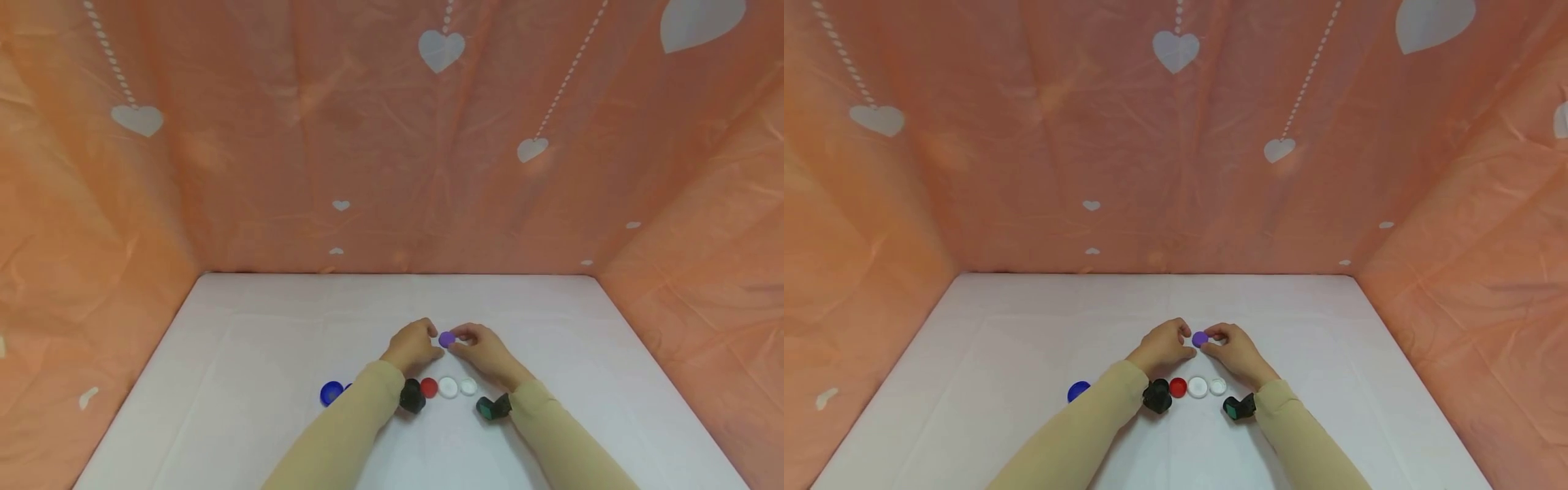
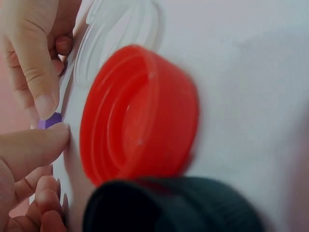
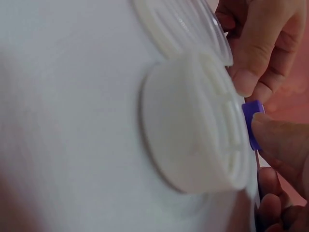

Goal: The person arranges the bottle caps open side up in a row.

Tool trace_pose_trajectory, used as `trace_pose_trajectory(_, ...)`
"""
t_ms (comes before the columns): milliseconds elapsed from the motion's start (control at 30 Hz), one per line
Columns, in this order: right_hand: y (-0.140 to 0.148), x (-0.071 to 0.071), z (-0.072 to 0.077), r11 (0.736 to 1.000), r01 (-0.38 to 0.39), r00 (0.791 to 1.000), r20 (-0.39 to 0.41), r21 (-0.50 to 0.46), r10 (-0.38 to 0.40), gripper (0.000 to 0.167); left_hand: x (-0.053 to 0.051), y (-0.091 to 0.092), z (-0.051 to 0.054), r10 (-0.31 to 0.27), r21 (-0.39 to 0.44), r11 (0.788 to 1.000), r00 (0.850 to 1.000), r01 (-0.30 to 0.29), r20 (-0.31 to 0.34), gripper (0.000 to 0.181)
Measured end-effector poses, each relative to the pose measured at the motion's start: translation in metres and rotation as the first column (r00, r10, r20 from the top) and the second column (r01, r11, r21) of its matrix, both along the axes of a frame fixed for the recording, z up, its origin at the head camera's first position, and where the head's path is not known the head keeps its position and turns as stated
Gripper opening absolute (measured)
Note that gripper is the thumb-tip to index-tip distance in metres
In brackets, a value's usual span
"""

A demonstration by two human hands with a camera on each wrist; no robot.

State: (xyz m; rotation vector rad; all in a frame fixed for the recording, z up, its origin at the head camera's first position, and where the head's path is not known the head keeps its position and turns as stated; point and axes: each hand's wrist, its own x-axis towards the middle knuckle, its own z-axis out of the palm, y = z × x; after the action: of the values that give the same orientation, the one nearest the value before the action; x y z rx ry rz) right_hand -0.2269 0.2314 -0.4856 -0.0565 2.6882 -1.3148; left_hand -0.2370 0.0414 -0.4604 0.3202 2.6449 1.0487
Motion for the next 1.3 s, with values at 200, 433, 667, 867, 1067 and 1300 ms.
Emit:
trace_pose_trajectory(200, -0.002, 0.001, 0.0, 1.0, -0.008, 1.0, 0.004, -0.008, 0.008, 0.027, 0.001, 0.002, -0.002, 0.001, -0.055, 0.999, 0.999, -0.004, -0.053, 0.03)
trace_pose_trajectory(433, -0.003, 0.001, 0.001, 1.0, -0.011, 1.0, 0.006, -0.009, 0.012, 0.025, 0.002, 0.002, 0.001, 0.008, -0.076, 0.997, 0.998, -0.013, -0.065, 0.03)
trace_pose_trajectory(667, -0.001, 0.002, 0.004, 0.996, -0.069, 0.997, 0.017, -0.057, 0.07, 0.024, 0.001, -0.003, -0.001, 0.053, 0.04, 0.998, 0.999, -0.052, -0.006, 0.027)
trace_pose_trajectory(867, 0.001, 0.005, 0.012, 0.986, -0.123, 0.992, -0.02, -0.109, 0.122, 0.025, 0.004, -0.007, -0.004, 0.037, 0.309, 0.95, 0.998, -0.048, 0.043, 0.024)
trace_pose_trajectory(1067, -0.005, 0.017, 0.025, 0.994, -0.093, 0.991, -0.097, -0.05, 0.088, 0.021, 0.012, -0.013, 0.004, 0.014, 0.372, 0.928, 1.0, -0.004, -0.026, 0.022)
trace_pose_trajectory(1300, -0.013, 0.032, 0.032, 0.995, -0.091, 0.984, -0.155, -0.044, 0.083, 0.017, 0.025, -0.021, 0.012, 0.0, 0.324, 0.946, 0.997, 0.025, -0.077, 0.02)
